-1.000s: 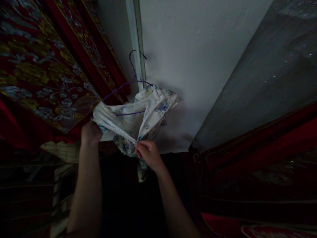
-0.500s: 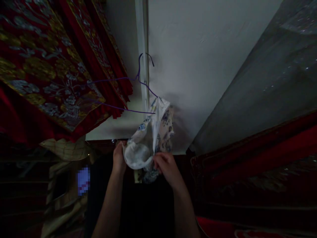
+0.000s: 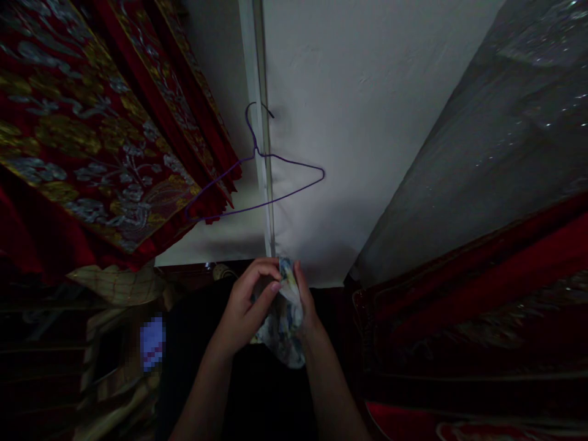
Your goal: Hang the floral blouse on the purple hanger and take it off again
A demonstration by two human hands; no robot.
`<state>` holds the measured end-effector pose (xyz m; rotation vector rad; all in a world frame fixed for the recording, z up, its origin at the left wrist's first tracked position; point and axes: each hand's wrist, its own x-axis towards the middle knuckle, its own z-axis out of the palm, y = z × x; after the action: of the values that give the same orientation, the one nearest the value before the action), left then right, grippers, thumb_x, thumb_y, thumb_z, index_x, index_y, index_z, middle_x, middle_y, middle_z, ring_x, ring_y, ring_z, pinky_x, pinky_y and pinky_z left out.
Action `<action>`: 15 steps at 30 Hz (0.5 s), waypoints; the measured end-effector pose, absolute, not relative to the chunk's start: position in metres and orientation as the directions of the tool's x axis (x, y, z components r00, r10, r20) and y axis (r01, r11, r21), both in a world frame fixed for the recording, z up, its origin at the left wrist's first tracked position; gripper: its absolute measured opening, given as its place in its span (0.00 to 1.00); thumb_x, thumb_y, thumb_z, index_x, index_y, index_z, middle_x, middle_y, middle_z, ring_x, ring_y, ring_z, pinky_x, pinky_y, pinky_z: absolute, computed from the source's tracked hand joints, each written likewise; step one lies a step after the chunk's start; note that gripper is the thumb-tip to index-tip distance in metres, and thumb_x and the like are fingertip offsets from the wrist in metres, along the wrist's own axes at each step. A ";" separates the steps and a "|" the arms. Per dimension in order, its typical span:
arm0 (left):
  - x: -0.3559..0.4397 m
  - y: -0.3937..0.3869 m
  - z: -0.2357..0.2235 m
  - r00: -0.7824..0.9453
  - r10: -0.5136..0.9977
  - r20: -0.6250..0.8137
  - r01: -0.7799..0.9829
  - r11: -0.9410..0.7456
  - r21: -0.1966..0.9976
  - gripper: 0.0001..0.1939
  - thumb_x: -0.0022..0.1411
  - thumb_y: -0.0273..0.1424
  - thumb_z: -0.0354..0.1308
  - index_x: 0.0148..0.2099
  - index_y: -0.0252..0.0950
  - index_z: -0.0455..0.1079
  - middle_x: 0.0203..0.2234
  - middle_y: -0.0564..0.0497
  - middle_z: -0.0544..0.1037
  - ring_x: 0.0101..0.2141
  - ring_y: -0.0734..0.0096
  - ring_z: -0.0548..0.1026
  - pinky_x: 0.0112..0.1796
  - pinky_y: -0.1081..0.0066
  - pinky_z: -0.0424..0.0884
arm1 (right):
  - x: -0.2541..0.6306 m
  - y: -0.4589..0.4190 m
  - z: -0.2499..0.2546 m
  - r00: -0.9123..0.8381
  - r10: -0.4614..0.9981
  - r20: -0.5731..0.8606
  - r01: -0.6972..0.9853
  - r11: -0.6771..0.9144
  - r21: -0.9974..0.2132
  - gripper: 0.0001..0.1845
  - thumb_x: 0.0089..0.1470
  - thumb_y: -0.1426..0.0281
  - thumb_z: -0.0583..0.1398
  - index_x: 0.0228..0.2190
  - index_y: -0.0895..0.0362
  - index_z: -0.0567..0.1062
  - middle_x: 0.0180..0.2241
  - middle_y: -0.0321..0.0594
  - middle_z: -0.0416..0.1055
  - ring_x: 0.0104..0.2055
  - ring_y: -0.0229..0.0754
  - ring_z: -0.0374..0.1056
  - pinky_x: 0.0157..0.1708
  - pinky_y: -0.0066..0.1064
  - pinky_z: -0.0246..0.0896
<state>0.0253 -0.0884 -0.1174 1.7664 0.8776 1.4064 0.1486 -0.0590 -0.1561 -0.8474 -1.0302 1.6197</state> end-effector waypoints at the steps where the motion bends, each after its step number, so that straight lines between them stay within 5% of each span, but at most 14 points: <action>1: 0.018 -0.083 -0.113 0.173 0.827 0.534 0.138 -0.558 0.818 0.10 0.72 0.36 0.57 0.53 0.41 0.70 0.53 0.44 0.74 0.56 0.60 0.71 0.58 0.63 0.64 | 0.149 -0.060 -0.147 -0.307 0.950 -0.063 -0.413 -0.193 -0.890 0.40 0.51 0.31 0.51 0.37 0.52 0.78 0.32 0.44 0.76 0.42 0.51 0.73 0.42 0.39 0.69; 3: 0.001 -0.068 -0.108 0.184 0.815 0.550 0.217 -0.579 0.786 0.21 0.70 0.38 0.59 0.62 0.42 0.64 0.59 0.44 0.71 0.61 0.58 0.67 0.63 0.60 0.59 | 0.152 -0.060 -0.128 -0.441 0.894 -0.081 -0.385 -0.270 -0.883 0.39 0.49 0.32 0.56 0.38 0.54 0.78 0.31 0.43 0.75 0.40 0.50 0.73 0.41 0.38 0.68; 5: -0.016 -0.054 -0.110 0.298 0.832 0.469 0.216 -0.537 0.815 0.22 0.74 0.43 0.51 0.64 0.41 0.64 0.60 0.43 0.71 0.62 0.57 0.67 0.63 0.59 0.60 | 0.157 -0.055 -0.109 -0.586 0.807 -0.070 -0.219 -0.241 -0.945 0.33 0.44 0.40 0.67 0.37 0.56 0.77 0.30 0.40 0.74 0.36 0.45 0.71 0.37 0.34 0.67; 8: -0.037 -0.041 -0.127 0.558 0.798 0.229 0.236 -0.417 0.878 0.29 0.77 0.47 0.36 0.57 0.37 0.72 0.48 0.43 0.80 0.49 0.57 0.77 0.51 0.60 0.72 | 0.166 -0.037 -0.084 -0.685 0.727 -0.040 0.042 -0.016 -0.999 0.20 0.41 0.59 0.73 0.29 0.58 0.74 0.25 0.34 0.69 0.27 0.36 0.63 0.29 0.28 0.59; 12: -0.063 -0.038 -0.145 0.629 0.777 0.007 0.602 -0.493 0.628 0.20 0.72 0.45 0.51 0.47 0.36 0.76 0.36 0.45 0.82 0.37 0.59 0.79 0.41 0.65 0.72 | 0.177 0.009 -0.062 -0.475 0.829 0.297 0.279 0.461 -0.842 0.04 0.43 0.72 0.63 0.25 0.57 0.72 0.23 0.33 0.67 0.27 0.35 0.60 0.27 0.26 0.53; 15: -0.088 -0.038 -0.138 0.506 0.863 0.000 0.756 -0.444 0.481 0.15 0.71 0.39 0.51 0.50 0.38 0.74 0.36 0.46 0.82 0.36 0.59 0.79 0.40 0.67 0.71 | 0.179 0.058 -0.066 -0.190 0.822 0.538 0.326 0.569 -0.755 0.14 0.43 0.73 0.60 0.36 0.55 0.74 0.26 0.34 0.69 0.28 0.38 0.63 0.28 0.28 0.55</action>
<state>-0.0877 -0.0384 -0.1382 2.3305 1.3350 0.3425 0.1789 0.0584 -0.0661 -0.9495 -1.7661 0.5978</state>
